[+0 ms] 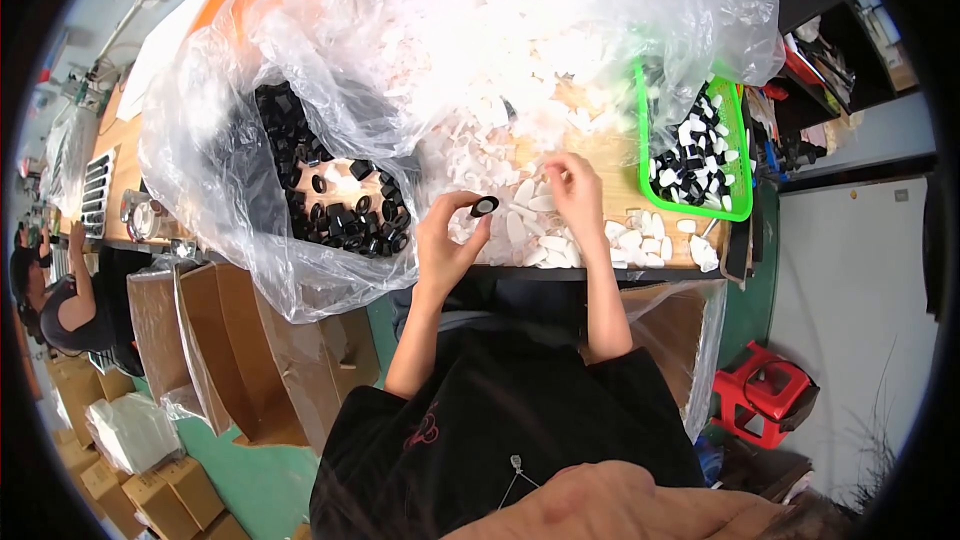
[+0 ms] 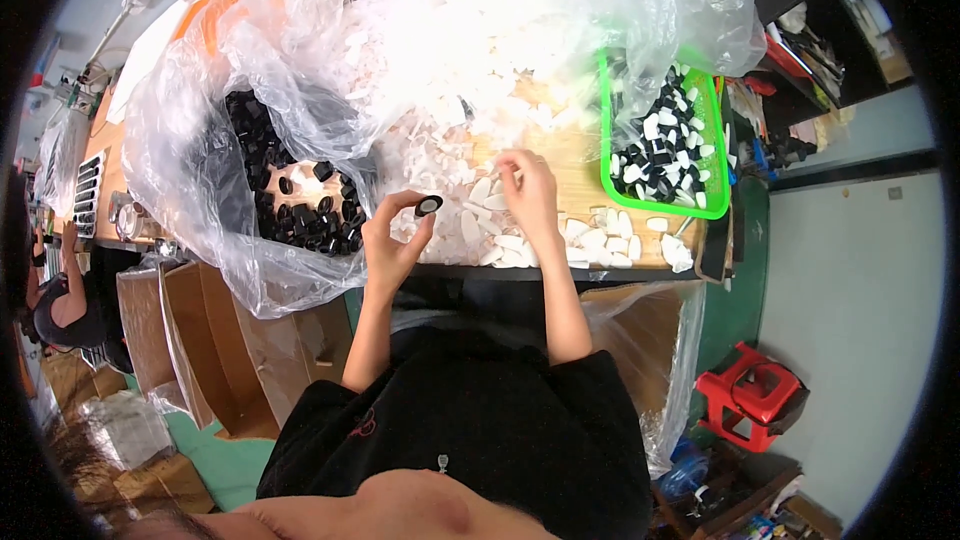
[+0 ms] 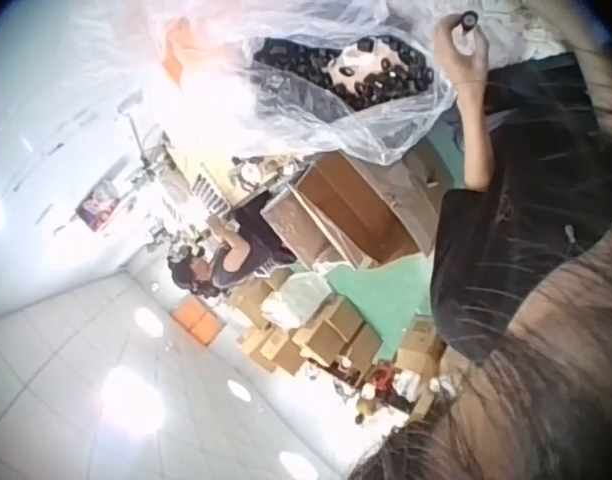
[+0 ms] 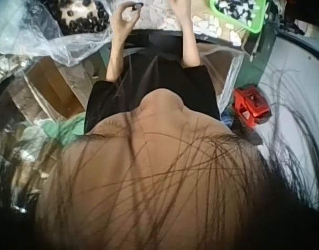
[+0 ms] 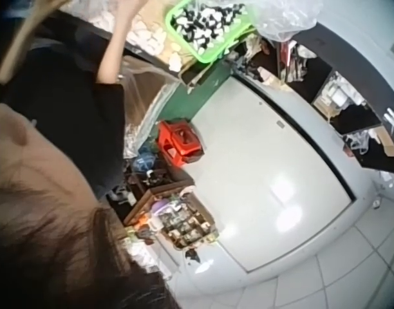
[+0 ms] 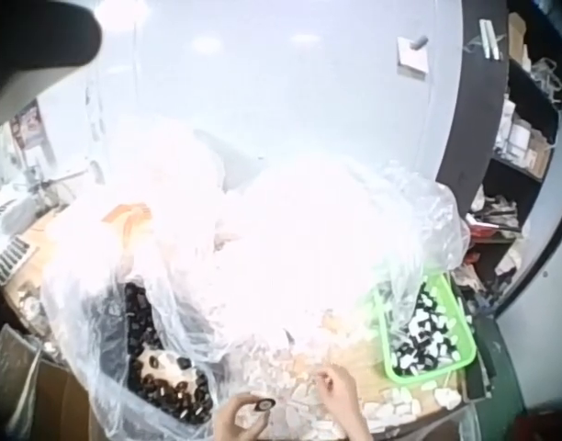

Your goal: Assembling small black plastic circular components at a manufacturing workstation.

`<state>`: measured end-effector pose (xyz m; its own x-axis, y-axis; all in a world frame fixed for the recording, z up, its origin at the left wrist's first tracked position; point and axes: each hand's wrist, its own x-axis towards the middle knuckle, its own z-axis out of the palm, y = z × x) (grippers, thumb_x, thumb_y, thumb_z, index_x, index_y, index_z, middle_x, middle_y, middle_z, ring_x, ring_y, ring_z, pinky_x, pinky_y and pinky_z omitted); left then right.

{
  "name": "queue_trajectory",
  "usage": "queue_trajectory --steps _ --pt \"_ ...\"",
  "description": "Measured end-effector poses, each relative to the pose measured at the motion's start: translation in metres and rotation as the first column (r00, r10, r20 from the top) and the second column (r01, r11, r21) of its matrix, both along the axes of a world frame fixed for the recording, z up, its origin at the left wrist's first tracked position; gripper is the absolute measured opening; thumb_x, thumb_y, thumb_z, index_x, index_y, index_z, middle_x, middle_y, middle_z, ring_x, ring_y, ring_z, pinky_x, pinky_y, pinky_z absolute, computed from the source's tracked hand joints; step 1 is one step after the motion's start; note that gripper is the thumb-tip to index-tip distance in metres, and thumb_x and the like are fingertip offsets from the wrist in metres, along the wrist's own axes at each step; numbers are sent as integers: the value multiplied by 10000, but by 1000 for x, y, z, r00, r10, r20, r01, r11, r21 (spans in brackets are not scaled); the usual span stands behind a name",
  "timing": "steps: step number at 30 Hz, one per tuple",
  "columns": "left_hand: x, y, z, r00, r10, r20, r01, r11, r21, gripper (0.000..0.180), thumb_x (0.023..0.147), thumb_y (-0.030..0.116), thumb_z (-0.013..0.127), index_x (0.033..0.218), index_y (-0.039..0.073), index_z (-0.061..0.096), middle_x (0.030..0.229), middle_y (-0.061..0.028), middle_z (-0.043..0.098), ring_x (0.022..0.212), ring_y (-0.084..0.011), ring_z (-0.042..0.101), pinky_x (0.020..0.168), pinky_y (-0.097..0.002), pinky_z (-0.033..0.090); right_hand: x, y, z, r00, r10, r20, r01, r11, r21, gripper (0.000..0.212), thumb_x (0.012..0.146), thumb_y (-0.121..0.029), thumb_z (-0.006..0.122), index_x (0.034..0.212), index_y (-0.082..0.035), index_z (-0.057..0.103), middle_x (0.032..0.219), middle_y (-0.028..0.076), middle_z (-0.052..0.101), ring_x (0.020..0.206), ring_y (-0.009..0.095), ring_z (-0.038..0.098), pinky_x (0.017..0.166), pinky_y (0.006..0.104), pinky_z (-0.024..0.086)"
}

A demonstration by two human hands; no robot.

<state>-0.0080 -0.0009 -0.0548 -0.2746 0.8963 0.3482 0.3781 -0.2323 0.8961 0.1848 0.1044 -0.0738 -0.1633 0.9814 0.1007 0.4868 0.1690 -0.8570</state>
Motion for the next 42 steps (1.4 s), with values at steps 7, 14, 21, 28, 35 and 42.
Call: queue_trajectory --steps 7,14,21,28,35,42 --pt "-1 10 16 951 59 -303 -11 988 155 325 792 9 751 1110 44 693 976 -111 693 852 -240 651 758 -334 512 -14 9 -17 930 182 319 -288 901 325 54 808 -15 662 858 -30 648 1010 89 627 996 311 566 853 406 494" --pt "3 7 3 1000 -18 -20 17 998 -65 314 790 -24 746 1096 32 700 1016 -104 691 751 -198 656 680 -300 515 -18 -1 -8 978 111 176 -168 918 358 70 821 14 659 879 -22 646 1008 81 632 941 302 593 805 400 514" --pt "11 12 0 951 -89 296 121 989 -90 261 867 -9 704 1125 -34 683 1081 -112 672 934 -156 667 806 -259 545 -33 -36 32 935 316 162 -348 726 593 179 767 59 709 907 -36 652 1024 47 672 923 270 637 788 376 540" --pt "11 7 0 893 -116 435 180 978 -108 211 923 1 650 1125 -50 684 1141 -121 648 1030 -161 631 897 -266 517 -29 -39 18 838 358 -412 -323 934 154 146 841 -16 730 954 -52 645 1041 54 652 973 194 635 811 312 521" --pt "18 3 5 947 -56 318 58 998 2 197 894 -16 663 1084 -5 714 1078 -123 686 948 -189 678 812 -277 555 -36 -47 17 727 170 -666 -311 945 -98 203 902 -71 709 1065 18 628 1058 46 631 970 128 635 845 266 508" --pt "22 1 -2 985 16 170 -15 1000 -8 247 895 -96 611 1116 -20 690 1094 -98 642 957 -154 638 794 -245 516 -45 -54 20 822 184 -540 -258 964 -64 174 910 -71 696 1048 16 637 1012 81 641 898 148 657 808 268 518"
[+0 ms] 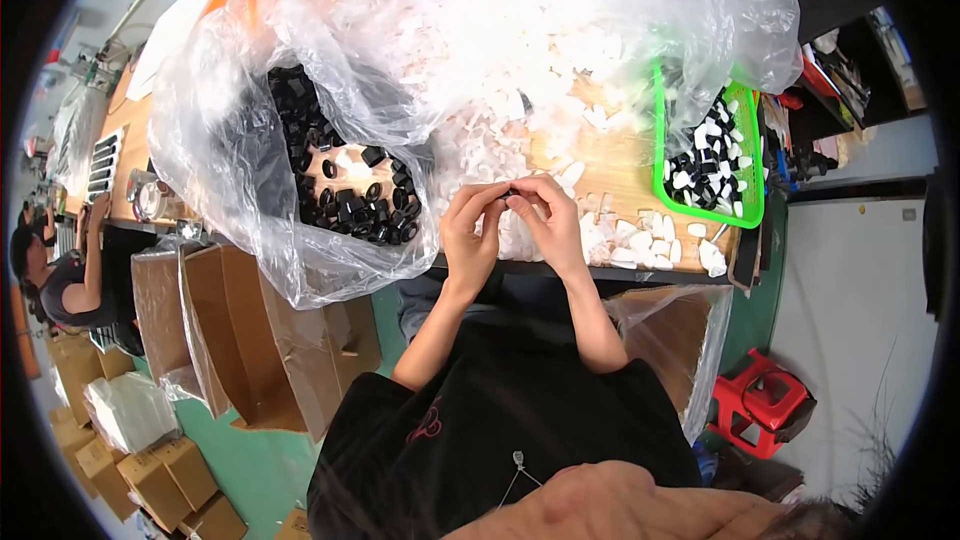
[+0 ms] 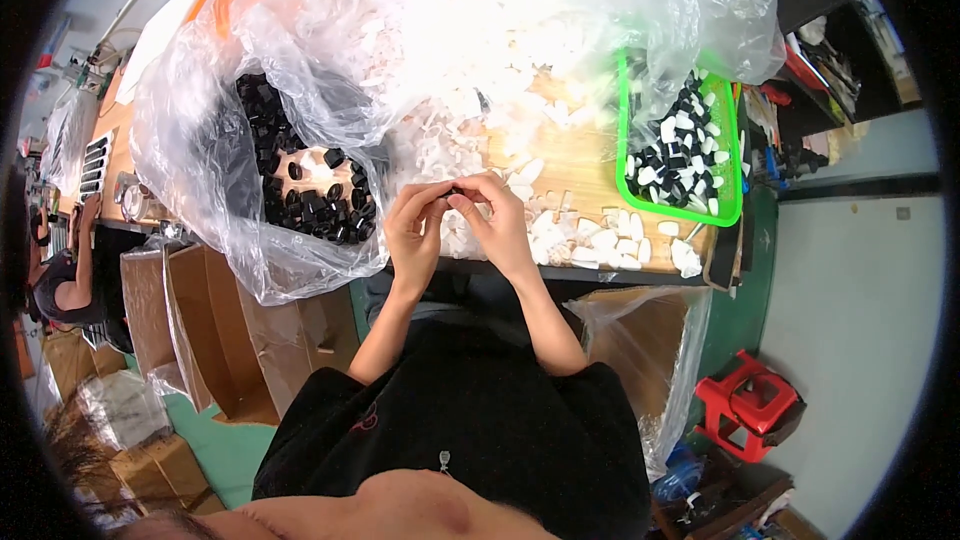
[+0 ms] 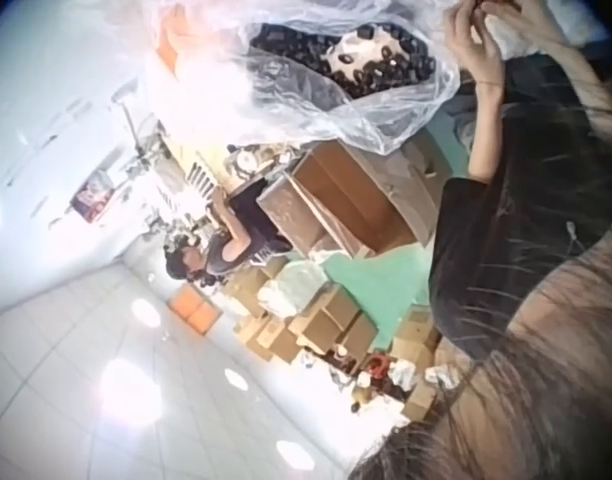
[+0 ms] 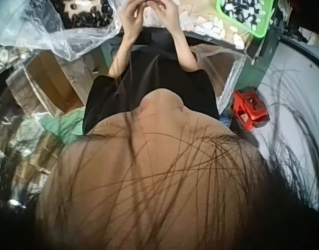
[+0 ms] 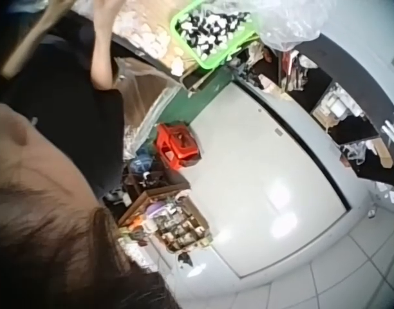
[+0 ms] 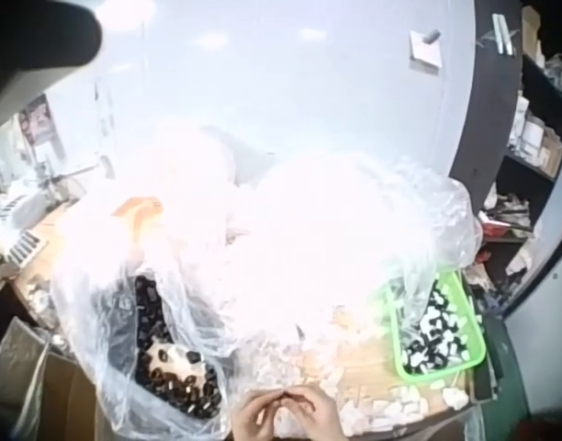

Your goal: Assembling small black plastic circular components at a manufacturing workstation.

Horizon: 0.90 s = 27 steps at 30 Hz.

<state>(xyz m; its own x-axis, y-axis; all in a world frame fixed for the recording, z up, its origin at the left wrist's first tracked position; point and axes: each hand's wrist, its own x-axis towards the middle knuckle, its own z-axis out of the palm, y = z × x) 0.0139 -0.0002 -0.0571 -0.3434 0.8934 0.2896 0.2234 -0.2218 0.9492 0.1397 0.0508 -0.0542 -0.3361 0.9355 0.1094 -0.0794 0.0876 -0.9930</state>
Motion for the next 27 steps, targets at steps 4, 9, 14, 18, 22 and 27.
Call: queue_trajectory --steps 4,9,14,18,22,27 --pt "1 -2 -1 987 84 -137 -76 995 59 250 868 -121 608 1071 -2 694 991 -114 664 857 -180 654 722 -260 517 -6 -9 -3 997 -52 61 43 990 132 160 906 -78 695 1027 8 636 943 96 636 806 169 652 742 286 512" --pt "-18 5 16 976 -34 -217 29 999 -26 245 838 -101 642 1055 4 689 933 -129 682 817 -205 669 720 -295 523 11 -4 -7 975 -122 185 93 983 157 156 902 -82 692 1016 7 635 920 102 631 787 177 641 736 294 505" --pt "-94 5 4 646 307 -699 -390 920 44 193 854 48 660 1045 33 678 1018 -156 612 920 -360 589 825 -421 473 103 33 14 691 -703 171 498 633 593 167 923 2 630 1090 4 632 1020 90 631 914 171 636 804 279 516" --pt "-128 -14 -32 334 215 -918 -661 748 -65 248 818 116 696 1062 73 691 992 -130 608 957 -322 571 868 -442 399 150 60 42 314 -893 322 449 438 778 304 931 -62 623 1230 -23 589 1139 152 634 1017 267 630 839 349 519" --pt "-127 -8 -30 491 247 -835 -583 806 -105 285 810 133 707 1093 98 699 1018 -85 655 959 -308 578 858 -407 349 152 65 13 430 -788 440 370 598 711 188 921 -45 609 1104 -33 654 1059 133 654 948 266 623 772 355 507" --pt "-100 0 0 951 302 -71 -310 933 -183 264 900 62 684 1162 38 668 964 -19 634 863 -118 594 815 -254 437 91 59 -15 684 -307 661 -63 878 474 233 826 49 579 1009 -47 689 988 114 662 991 314 610 819 400 501"
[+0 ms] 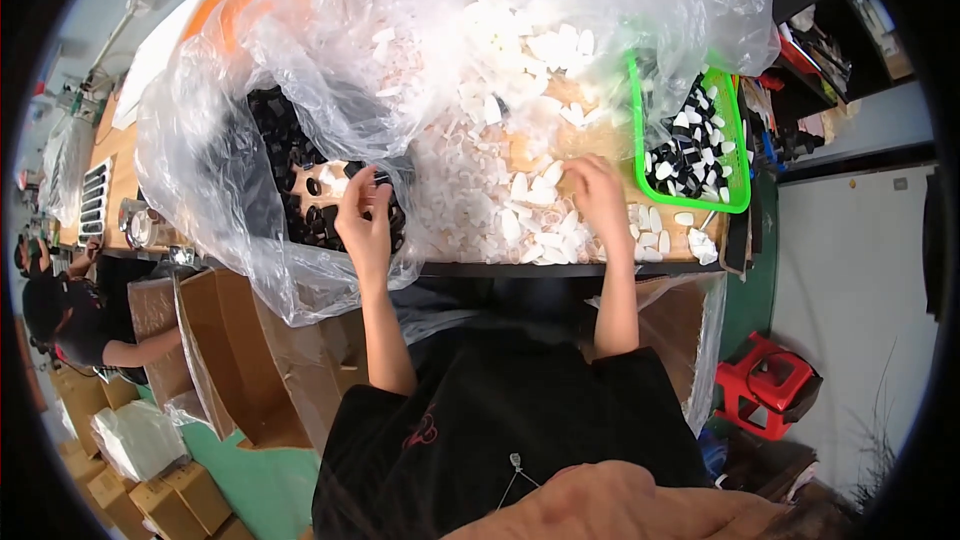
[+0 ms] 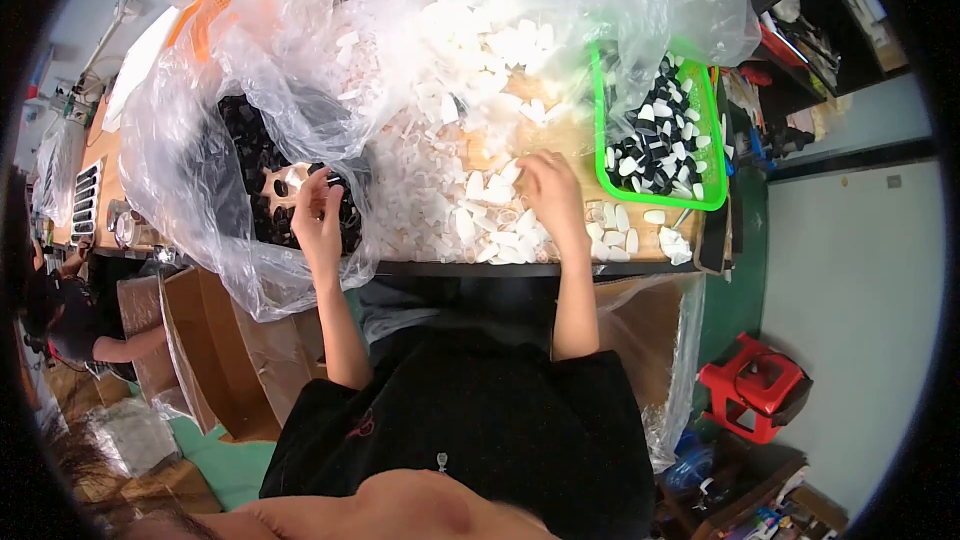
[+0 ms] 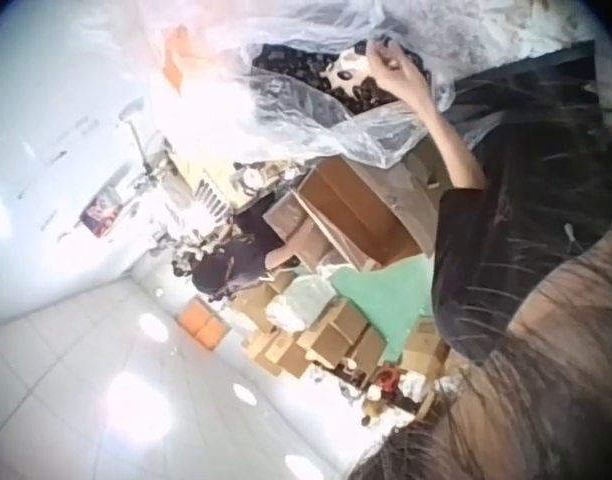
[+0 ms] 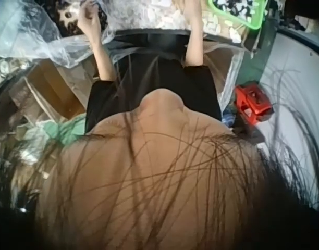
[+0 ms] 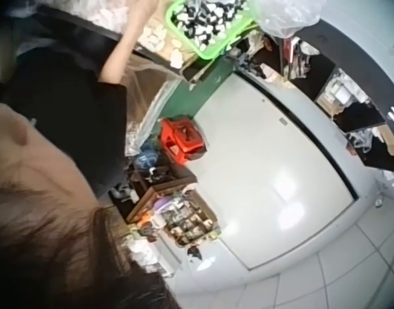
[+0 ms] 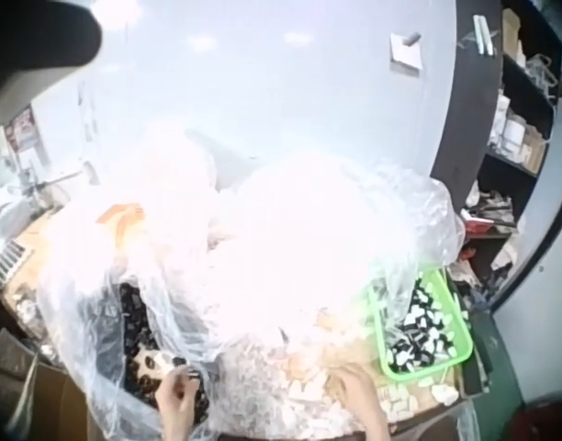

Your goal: Assembling small black plastic circular components at a manufacturing workstation.

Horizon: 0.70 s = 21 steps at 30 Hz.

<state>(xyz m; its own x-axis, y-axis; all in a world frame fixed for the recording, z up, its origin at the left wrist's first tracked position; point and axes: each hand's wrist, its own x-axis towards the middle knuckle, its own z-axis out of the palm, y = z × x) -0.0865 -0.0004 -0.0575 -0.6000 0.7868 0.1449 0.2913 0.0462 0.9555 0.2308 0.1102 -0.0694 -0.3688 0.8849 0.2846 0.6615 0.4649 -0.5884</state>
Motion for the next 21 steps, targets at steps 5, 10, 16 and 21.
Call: queue_trajectory --steps 5,10,16,21 --pt "36 5 8 827 -319 463 236 944 229 244 938 -12 606 1182 -25 611 1018 -50 652 887 -115 626 818 -290 546 -20 1 -19 998 -15 53 11 996 83 212 796 69 618 961 -43 690 978 96 616 940 290 585 809 385 494" --pt "71 6 0 539 -470 699 288 883 371 223 954 14 584 1177 -1 585 1165 -129 642 1001 -210 665 885 -310 547 -29 -1 -23 995 -94 -17 96 977 191 175 835 59 621 966 -50 663 1060 87 595 901 251 599 773 348 503" --pt "92 8 3 414 -530 741 331 845 420 208 964 38 580 1167 -7 581 1137 -129 640 983 -255 678 871 -317 563 -49 -37 10 732 -177 -658 -27 957 -288 239 939 31 587 1164 -36 540 1066 71 591 787 116 620 682 248 494" --pt "93 9 2 375 -533 759 384 834 396 259 971 46 578 1225 -5 575 1142 -114 632 966 -214 671 867 -318 565 -56 -57 44 632 -24 -775 -226 951 -213 223 853 24 707 1046 -20 605 1014 63 614 799 108 633 660 233 518"
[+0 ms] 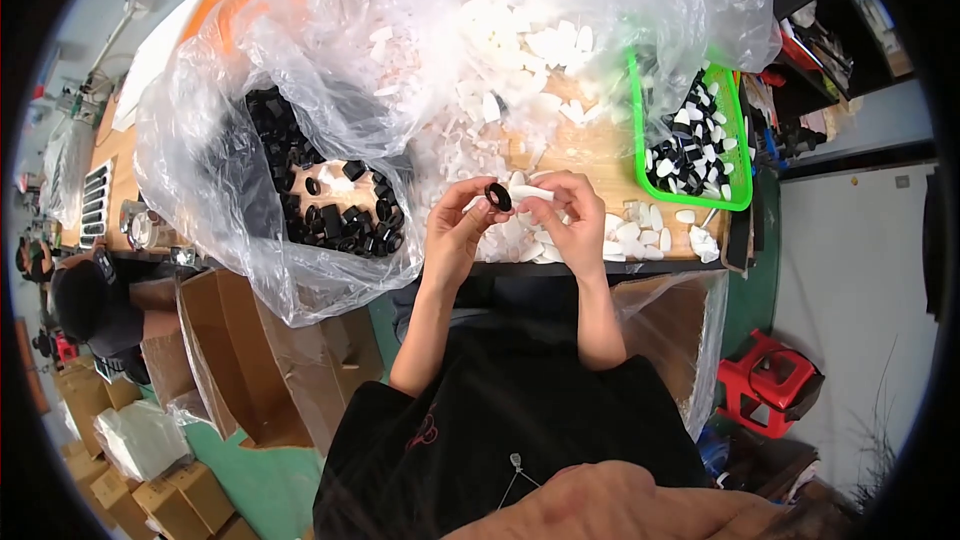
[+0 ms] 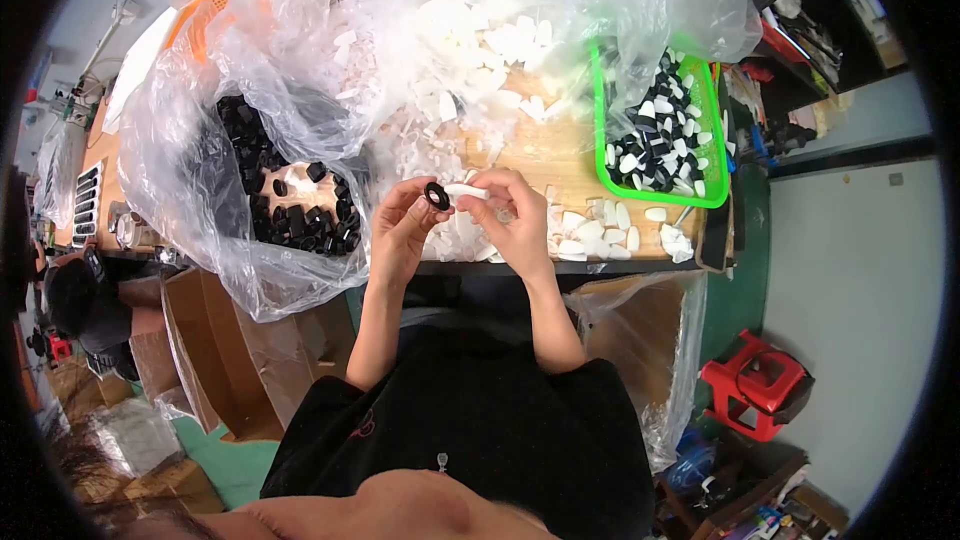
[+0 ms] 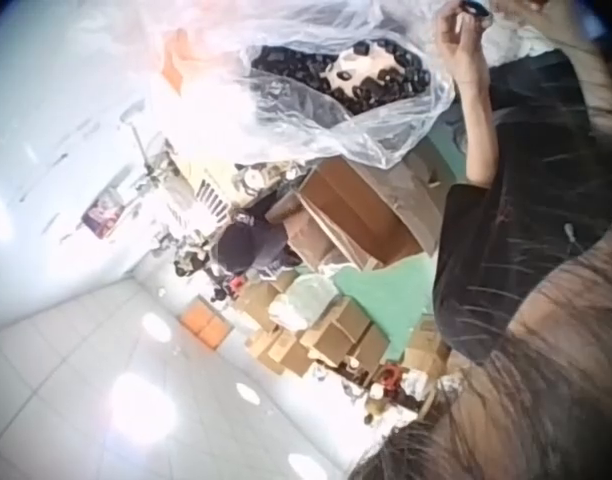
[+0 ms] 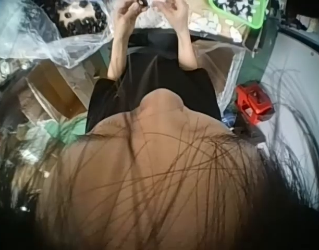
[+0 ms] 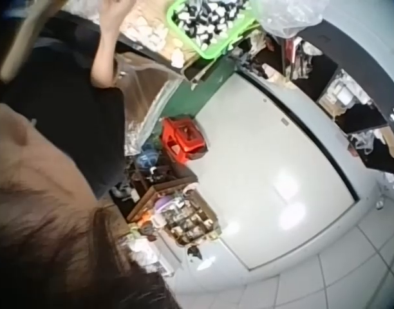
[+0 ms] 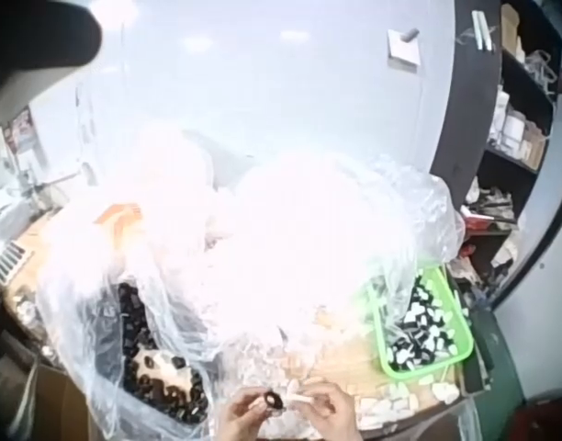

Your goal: Assembling small black plastic circular components at a manufacturing workstation.

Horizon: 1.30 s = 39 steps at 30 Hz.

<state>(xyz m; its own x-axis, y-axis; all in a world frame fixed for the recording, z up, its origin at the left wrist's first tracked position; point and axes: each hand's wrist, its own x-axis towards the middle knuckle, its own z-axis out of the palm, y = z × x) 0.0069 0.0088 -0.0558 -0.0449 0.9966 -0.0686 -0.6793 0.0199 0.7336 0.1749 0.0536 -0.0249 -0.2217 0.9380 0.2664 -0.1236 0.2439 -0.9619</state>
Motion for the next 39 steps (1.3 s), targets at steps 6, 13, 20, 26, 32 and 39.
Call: queue_trajectory --steps 6,13,20,26,32,39 --pt "4 -2 6 995 102 -7 -101 994 48 275 955 22 605 1224 -33 582 1127 -106 642 996 -194 652 873 -335 566 -14 -12 25 915 -274 295 164 923 347 211 762 -37 814 891 -15 648 960 70 648 714 141 617 620 256 502" --pt "4 -4 16 983 124 -134 -107 986 124 243 957 5 597 1194 -41 620 1141 -112 620 1013 -193 633 884 -347 575 -19 -16 23 866 -311 392 115 886 450 229 771 -93 814 891 -23 632 949 74 638 776 236 659 636 324 528" --pt "0 -5 20 895 202 -399 -145 975 168 226 968 8 584 1173 -21 675 1072 -82 601 932 -147 622 819 -283 581 -17 -13 27 881 -205 426 44 932 358 242 765 -101 818 887 -22 624 939 77 633 760 238 651 654 328 525" --pt "-2 -6 24 882 194 -429 -131 976 173 228 958 -21 586 1161 -20 687 1061 -85 601 929 -142 624 792 -265 579 -15 -14 26 899 -158 408 13 942 336 260 749 -105 830 846 -17 606 924 53 637 753 216 650 654 314 513" --pt "-2 -6 23 885 188 -426 -132 979 157 227 954 -28 587 1157 -24 688 1063 -92 604 925 -147 632 797 -273 585 -10 -15 38 889 -136 438 7 959 283 223 741 -32 815 819 -12 607 925 72 658 777 204 655 683 306 519" --pt "-1 -4 23 890 144 -432 -85 985 153 220 946 -32 598 1145 -25 692 1048 -91 613 923 -144 632 799 -271 577 -11 -12 40 867 -115 484 -37 955 294 248 739 -71 829 816 -13 601 940 54 653 766 199 649 670 306 519"
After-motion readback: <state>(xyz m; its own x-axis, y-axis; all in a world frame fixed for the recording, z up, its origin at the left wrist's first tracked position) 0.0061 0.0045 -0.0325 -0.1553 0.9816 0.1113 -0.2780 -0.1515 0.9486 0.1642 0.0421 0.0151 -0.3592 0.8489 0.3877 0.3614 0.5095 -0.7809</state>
